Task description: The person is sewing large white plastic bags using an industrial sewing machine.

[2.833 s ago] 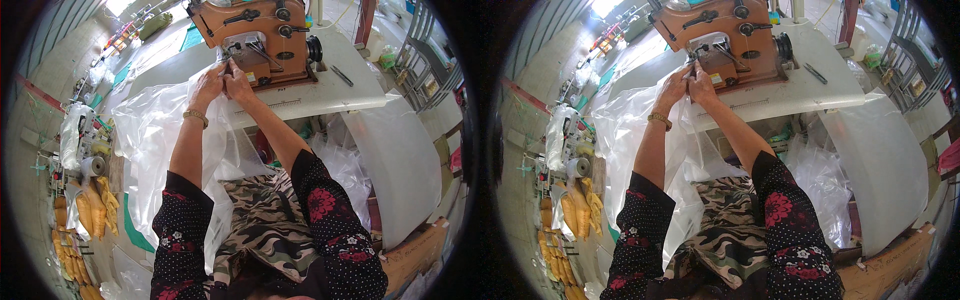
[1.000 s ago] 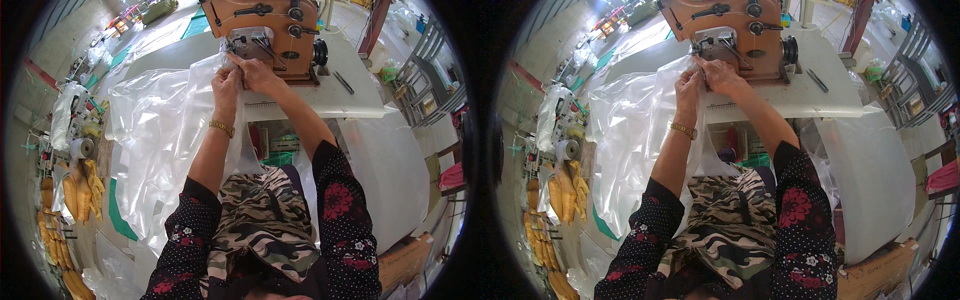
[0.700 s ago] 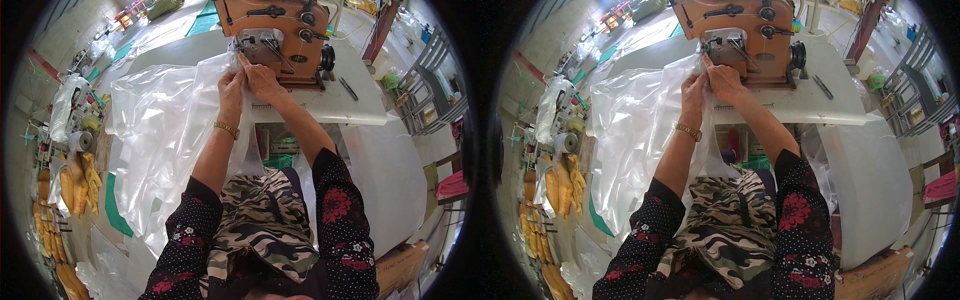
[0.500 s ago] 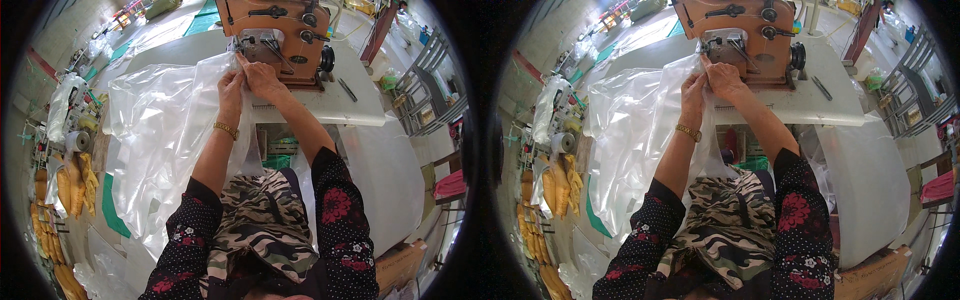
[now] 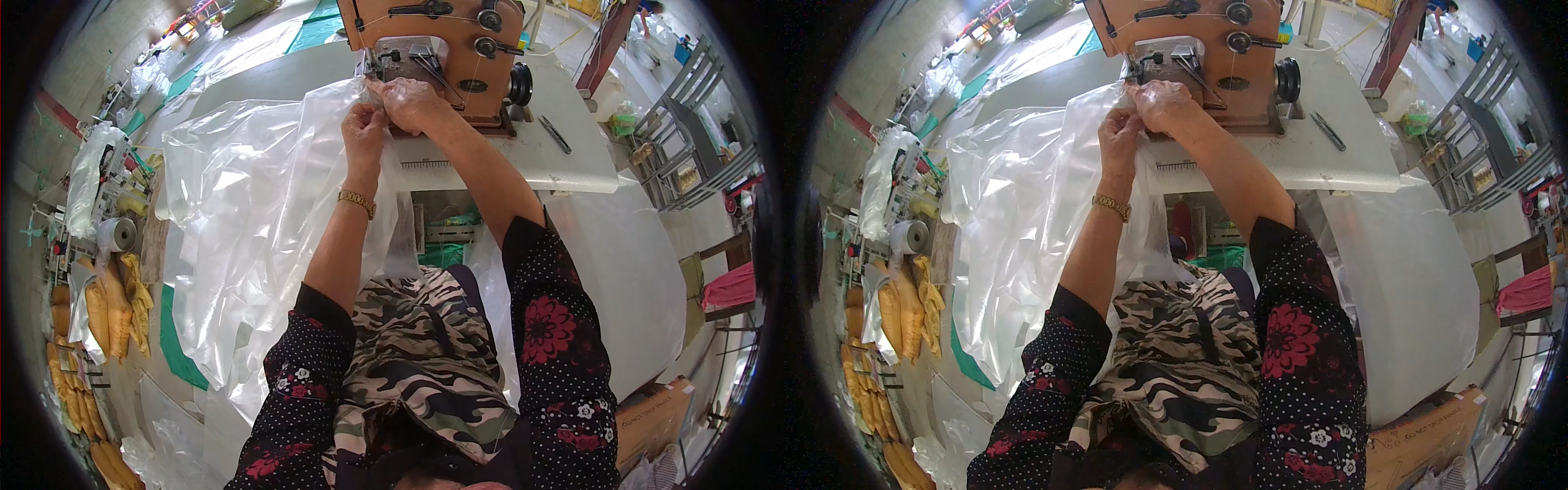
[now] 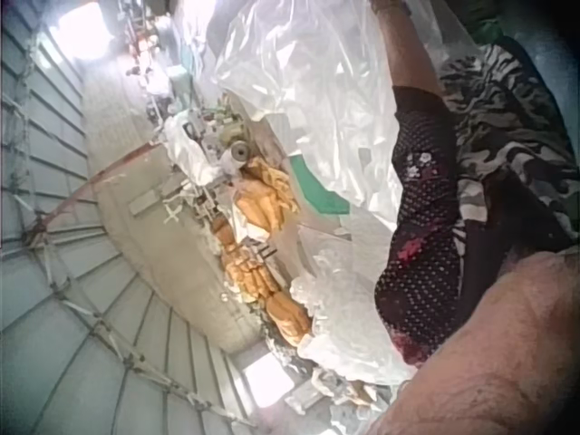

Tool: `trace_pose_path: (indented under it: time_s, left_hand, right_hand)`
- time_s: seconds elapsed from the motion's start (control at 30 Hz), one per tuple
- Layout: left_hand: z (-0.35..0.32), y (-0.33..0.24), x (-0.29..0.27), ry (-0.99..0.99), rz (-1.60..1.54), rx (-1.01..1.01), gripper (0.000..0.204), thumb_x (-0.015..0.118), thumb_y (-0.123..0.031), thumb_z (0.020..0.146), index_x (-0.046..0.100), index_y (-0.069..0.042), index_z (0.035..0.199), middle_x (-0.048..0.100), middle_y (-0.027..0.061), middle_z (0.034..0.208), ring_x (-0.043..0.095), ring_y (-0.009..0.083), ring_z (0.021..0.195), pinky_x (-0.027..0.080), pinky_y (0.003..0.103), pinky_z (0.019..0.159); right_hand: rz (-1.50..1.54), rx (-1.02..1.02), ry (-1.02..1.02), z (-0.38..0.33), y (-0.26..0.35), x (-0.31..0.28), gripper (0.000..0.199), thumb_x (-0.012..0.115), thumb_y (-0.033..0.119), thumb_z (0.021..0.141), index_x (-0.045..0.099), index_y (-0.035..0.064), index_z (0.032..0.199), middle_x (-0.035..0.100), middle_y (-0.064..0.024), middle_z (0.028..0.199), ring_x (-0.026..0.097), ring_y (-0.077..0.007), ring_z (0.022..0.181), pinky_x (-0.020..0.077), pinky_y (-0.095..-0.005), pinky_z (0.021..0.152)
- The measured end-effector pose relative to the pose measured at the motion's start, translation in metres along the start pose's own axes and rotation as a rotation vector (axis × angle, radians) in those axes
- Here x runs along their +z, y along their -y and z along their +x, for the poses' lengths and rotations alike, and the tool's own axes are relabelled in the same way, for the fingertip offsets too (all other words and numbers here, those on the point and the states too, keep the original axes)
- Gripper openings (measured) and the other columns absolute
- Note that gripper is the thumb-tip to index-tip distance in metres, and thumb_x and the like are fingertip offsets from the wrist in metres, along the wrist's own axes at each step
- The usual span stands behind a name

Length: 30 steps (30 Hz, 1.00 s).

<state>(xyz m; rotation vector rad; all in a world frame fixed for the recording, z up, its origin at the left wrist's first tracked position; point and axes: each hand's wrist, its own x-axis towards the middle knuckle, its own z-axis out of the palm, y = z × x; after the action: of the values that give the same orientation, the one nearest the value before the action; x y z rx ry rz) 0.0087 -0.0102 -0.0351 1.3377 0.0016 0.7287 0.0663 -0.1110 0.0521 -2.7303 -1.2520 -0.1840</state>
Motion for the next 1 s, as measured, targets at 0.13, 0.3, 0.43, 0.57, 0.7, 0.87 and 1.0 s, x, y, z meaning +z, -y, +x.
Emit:
trace_pose_path:
  time_s: [0.13,0.3,0.43,0.57,0.7,0.87,1.0]
  left_hand:
    - [0.004,0.001,0.000,-0.029,0.246,0.027,0.006,0.062,-0.005,0.087,0.062,0.001,0.087,0.065,0.0053,0.075,0.058,0.0101,0.068,0.047,0.026,0.064]
    - [0.005,-0.009,0.003,-0.047,0.656,0.132,0.010,0.060,-0.006,0.084,0.063,-0.001,0.092,0.068,0.0164,0.079,0.067,0.0281,0.073,0.051,0.040,0.069]
    - [-0.020,-0.028,0.021,-0.155,0.937,0.132,0.024,0.056,-0.009,0.086,0.060,-0.004,0.109,0.068,0.0168,0.083,0.066,0.0360,0.077,0.050,0.046,0.071]
    - [-0.032,-0.031,0.014,-0.127,0.974,0.302,0.042,0.052,-0.007,0.087,0.055,-0.004,0.129,0.066,0.0174,0.079,0.064,0.0371,0.074,0.049,0.047,0.069]
    - [-0.030,-0.039,0.016,-0.015,0.946,0.245,0.046,0.053,-0.007,0.087,0.052,-0.001,0.132,0.066,0.0197,0.079,0.064,0.0378,0.075,0.048,0.047,0.069]
    - [-0.032,-0.055,0.029,0.097,1.026,0.104,0.049,0.056,-0.008,0.085,0.049,0.002,0.133,0.065,0.0253,0.082,0.065,0.0401,0.078,0.049,0.048,0.072]
    - [-0.032,-0.060,0.018,0.057,1.054,0.163,0.051,0.060,-0.015,0.085,0.050,0.001,0.133,0.065,0.0287,0.091,0.064,0.0428,0.084,0.050,0.048,0.074]
  right_hand:
    - [0.040,0.018,0.041,0.002,0.003,-0.009,0.056,0.060,0.022,0.089,0.043,0.0202,0.143,0.063,-0.0111,0.124,0.061,-0.0268,0.114,0.0516,-0.0423,0.091]
    - [-0.041,0.021,0.001,0.008,0.006,-0.001,0.064,0.056,0.009,0.087,0.037,0.0203,0.147,0.066,-0.0159,0.113,0.065,-0.0293,0.104,0.0537,-0.0409,0.085]
    - [0.093,-0.063,-0.137,-0.006,-0.011,0.020,0.071,0.061,0.007,0.082,0.035,0.0190,0.147,0.066,-0.0178,0.112,0.064,-0.0317,0.104,0.0521,-0.0429,0.086]
    - [0.253,-0.108,-0.170,-0.024,-0.007,0.025,0.079,0.063,0.003,0.078,0.029,0.0160,0.149,0.067,-0.0191,0.105,0.063,-0.0365,0.101,0.0499,-0.0451,0.087]
    - [0.320,-0.145,-0.269,-0.030,-0.014,0.042,0.082,0.061,0.000,0.078,0.025,0.0156,0.150,0.067,-0.0205,0.097,0.064,-0.0376,0.092,0.0505,-0.0453,0.080]
    - [0.463,-0.185,-0.307,-0.020,-0.025,0.066,0.086,0.057,-0.006,0.076,0.022,0.0158,0.151,0.065,-0.0207,0.087,0.063,-0.0367,0.079,0.0505,-0.0420,0.071]
    - [0.594,-0.273,-0.346,-0.028,-0.019,0.055,0.086,0.056,-0.007,0.076,0.021,0.0153,0.151,0.064,-0.0196,0.081,0.064,-0.0328,0.073,0.0502,-0.0409,0.069]
